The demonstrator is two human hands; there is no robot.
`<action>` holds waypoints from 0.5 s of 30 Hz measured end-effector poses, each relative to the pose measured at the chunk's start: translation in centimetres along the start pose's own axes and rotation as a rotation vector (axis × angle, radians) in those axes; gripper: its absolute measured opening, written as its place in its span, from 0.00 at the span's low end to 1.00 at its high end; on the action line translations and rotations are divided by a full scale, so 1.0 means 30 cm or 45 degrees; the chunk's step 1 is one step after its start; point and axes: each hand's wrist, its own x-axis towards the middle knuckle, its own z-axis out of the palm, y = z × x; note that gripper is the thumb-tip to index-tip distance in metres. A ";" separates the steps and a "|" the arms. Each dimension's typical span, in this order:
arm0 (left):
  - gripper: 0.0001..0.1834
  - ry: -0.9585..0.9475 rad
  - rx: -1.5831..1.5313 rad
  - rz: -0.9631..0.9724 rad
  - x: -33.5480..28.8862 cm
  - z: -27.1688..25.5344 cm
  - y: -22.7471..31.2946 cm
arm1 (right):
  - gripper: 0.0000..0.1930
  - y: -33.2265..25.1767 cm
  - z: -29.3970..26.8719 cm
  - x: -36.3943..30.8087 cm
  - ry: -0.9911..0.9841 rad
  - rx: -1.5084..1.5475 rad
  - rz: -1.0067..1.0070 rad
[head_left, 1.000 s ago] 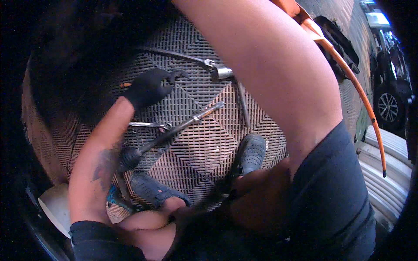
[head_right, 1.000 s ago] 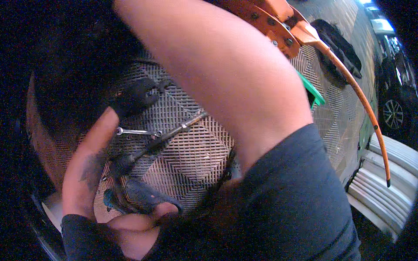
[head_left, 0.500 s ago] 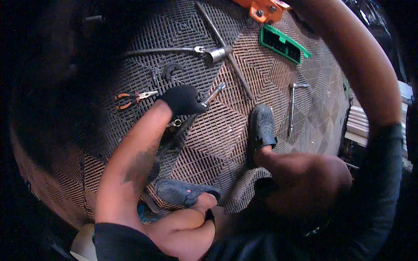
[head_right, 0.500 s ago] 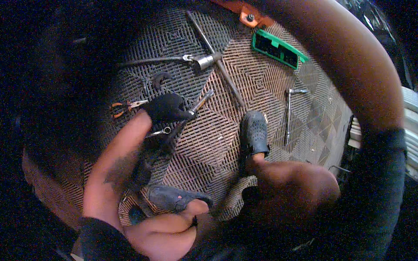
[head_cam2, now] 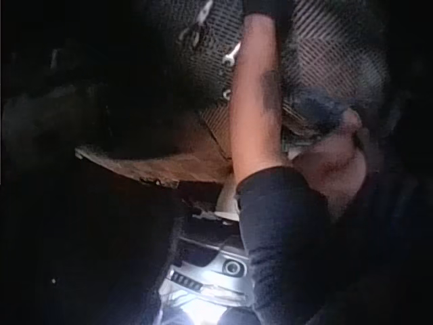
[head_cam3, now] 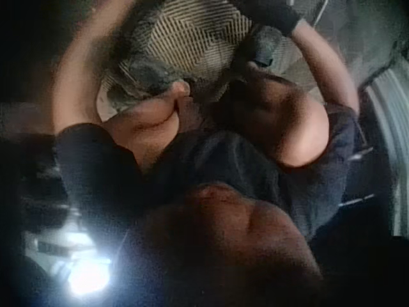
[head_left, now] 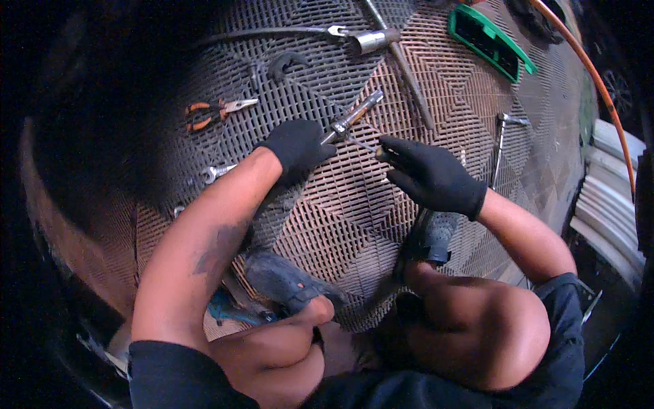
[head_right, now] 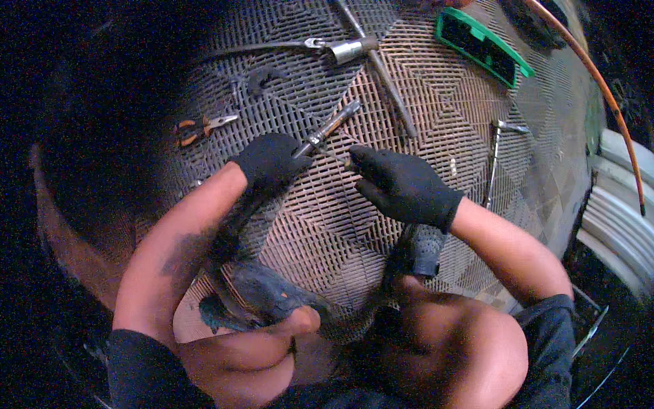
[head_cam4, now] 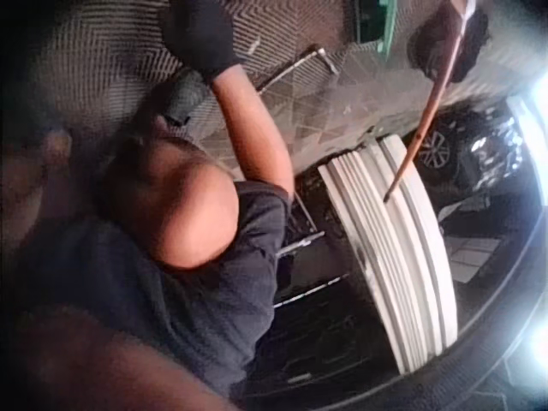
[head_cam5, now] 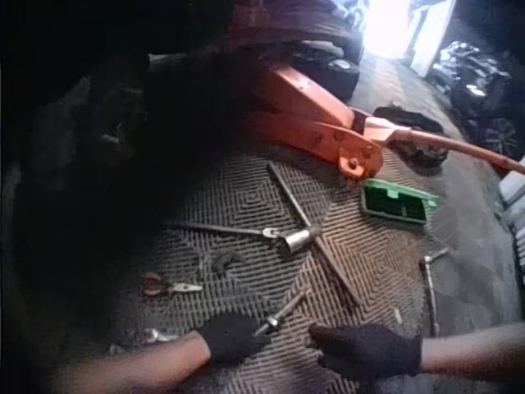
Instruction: The person works on a steering rack component on the floor, using pliers to loosen a metal clamp and then using a metal bar to slide a rubber boot along the shaft.
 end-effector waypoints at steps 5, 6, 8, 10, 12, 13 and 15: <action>0.21 0.155 -0.244 -0.171 -0.163 0.055 -0.006 | 0.21 0.127 0.046 0.116 0.235 0.021 -0.218; 0.21 0.227 -0.235 -0.176 -0.179 0.065 0.002 | 0.20 0.121 0.026 0.137 0.175 -0.049 -0.210; 0.21 0.367 -0.203 -0.187 -0.204 0.088 0.016 | 0.18 0.100 -0.015 0.175 0.066 -0.188 -0.198; 0.22 0.584 -0.139 -0.258 -0.204 0.110 0.044 | 0.15 0.091 -0.016 0.197 0.041 -0.162 -0.264; 0.23 0.801 -0.040 -0.319 -0.160 0.084 0.141 | 0.14 0.123 -0.036 0.206 0.121 -0.153 -0.427; 0.33 0.889 -0.012 -0.404 -0.135 0.061 0.194 | 0.13 0.139 -0.068 0.216 0.077 -0.136 -0.427; 0.35 1.159 -0.097 -0.137 -0.100 0.038 0.262 | 0.12 0.128 -0.118 0.261 -0.043 -0.208 -0.500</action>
